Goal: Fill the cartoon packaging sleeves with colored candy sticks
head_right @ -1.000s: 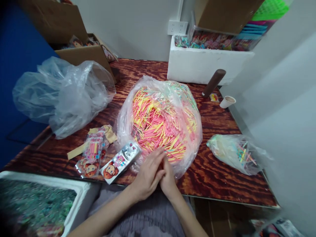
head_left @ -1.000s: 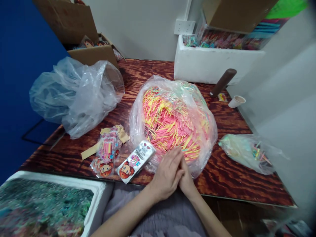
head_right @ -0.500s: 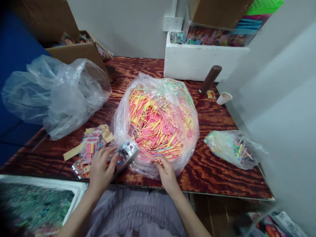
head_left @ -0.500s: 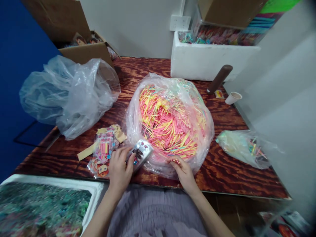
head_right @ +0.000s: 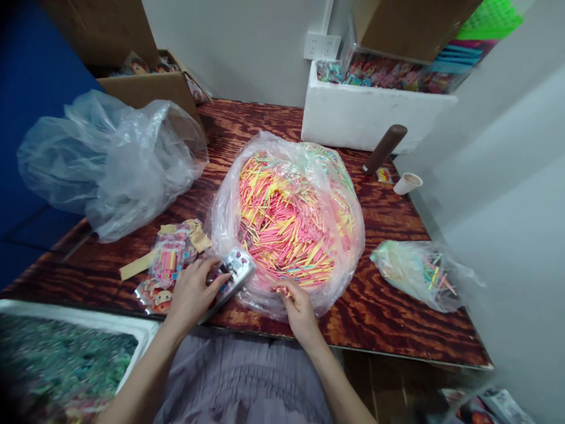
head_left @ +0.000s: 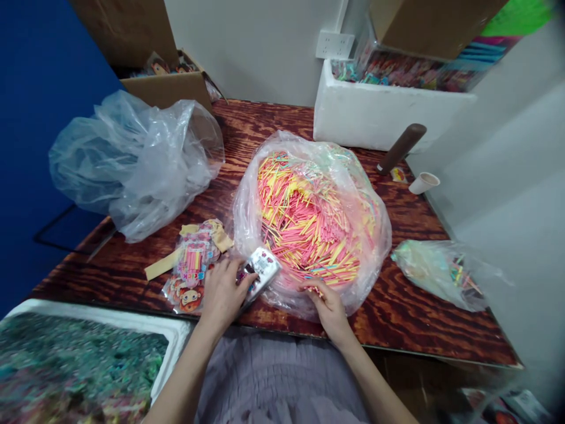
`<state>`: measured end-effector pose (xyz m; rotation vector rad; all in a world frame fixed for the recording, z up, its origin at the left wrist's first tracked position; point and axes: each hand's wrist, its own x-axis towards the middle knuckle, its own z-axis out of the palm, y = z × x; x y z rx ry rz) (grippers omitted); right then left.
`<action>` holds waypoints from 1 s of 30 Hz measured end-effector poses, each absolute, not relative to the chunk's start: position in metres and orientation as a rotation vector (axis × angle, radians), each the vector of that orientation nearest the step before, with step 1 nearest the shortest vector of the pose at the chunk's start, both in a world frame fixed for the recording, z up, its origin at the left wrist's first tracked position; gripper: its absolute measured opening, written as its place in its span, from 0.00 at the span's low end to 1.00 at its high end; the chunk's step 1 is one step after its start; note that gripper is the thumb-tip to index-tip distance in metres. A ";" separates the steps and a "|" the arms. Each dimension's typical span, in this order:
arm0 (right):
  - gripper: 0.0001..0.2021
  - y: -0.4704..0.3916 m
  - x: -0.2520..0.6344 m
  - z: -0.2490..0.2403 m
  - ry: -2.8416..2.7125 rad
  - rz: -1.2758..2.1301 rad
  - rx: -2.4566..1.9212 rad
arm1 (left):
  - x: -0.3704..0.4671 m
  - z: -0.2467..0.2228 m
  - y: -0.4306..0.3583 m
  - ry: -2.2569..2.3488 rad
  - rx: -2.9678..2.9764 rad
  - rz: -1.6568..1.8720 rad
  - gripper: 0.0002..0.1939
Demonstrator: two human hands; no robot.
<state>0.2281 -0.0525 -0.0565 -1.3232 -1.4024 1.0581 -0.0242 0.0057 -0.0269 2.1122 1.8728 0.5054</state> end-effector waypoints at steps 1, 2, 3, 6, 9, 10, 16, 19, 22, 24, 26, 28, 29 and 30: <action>0.10 -0.053 0.228 -0.056 -1.400 1.057 -1.326 | -0.024 -0.029 0.008 1.855 2.060 0.539 0.17; 0.10 -0.053 0.228 -0.056 -1.399 1.057 -1.328 | -0.025 -0.032 0.010 1.839 1.993 0.578 0.16; 0.10 -0.053 0.227 -0.056 -1.397 1.057 -1.329 | -0.026 -0.035 0.012 1.826 1.918 0.621 0.15; 0.10 -0.052 0.227 -0.055 -1.385 1.060 -1.333 | -0.030 -0.046 0.016 1.795 1.716 0.797 0.12; 0.10 -0.052 0.227 -0.056 -1.371 1.056 -1.329 | -0.033 -0.050 0.017 1.752 1.644 0.964 0.11; 0.09 -0.052 0.227 -0.057 -1.367 1.057 -1.328 | -0.033 -0.049 0.017 1.733 1.653 0.999 0.11; 0.09 -0.053 0.226 -0.059 -1.350 1.053 -1.331 | -0.036 -0.044 0.017 1.697 1.845 1.040 0.13; 0.09 -0.053 0.226 -0.059 -1.347 1.041 -1.333 | -0.036 -0.045 0.018 1.642 1.934 0.952 0.15; 0.09 -0.053 0.225 -0.059 -1.343 1.038 -1.331 | -0.035 -0.044 0.018 1.591 1.994 0.880 0.15; 0.09 -0.053 0.225 -0.058 -1.344 1.038 -1.324 | -0.034 -0.039 0.017 1.651 1.977 0.961 0.15; 0.09 -0.052 0.224 -0.058 -1.345 1.033 -1.318 | -0.034 -0.032 0.016 1.712 1.893 1.121 0.14; 0.09 -0.052 0.224 -0.057 -1.346 1.029 -1.321 | -0.035 -0.025 0.015 1.717 1.718 1.274 0.12; 0.09 -0.053 0.224 -0.057 -1.347 1.030 -1.324 | -0.036 -0.021 0.015 1.696 1.603 1.323 0.11; 0.09 -0.053 0.224 -0.057 -1.348 1.031 -1.326 | -0.036 -0.019 0.015 1.663 1.474 1.355 0.11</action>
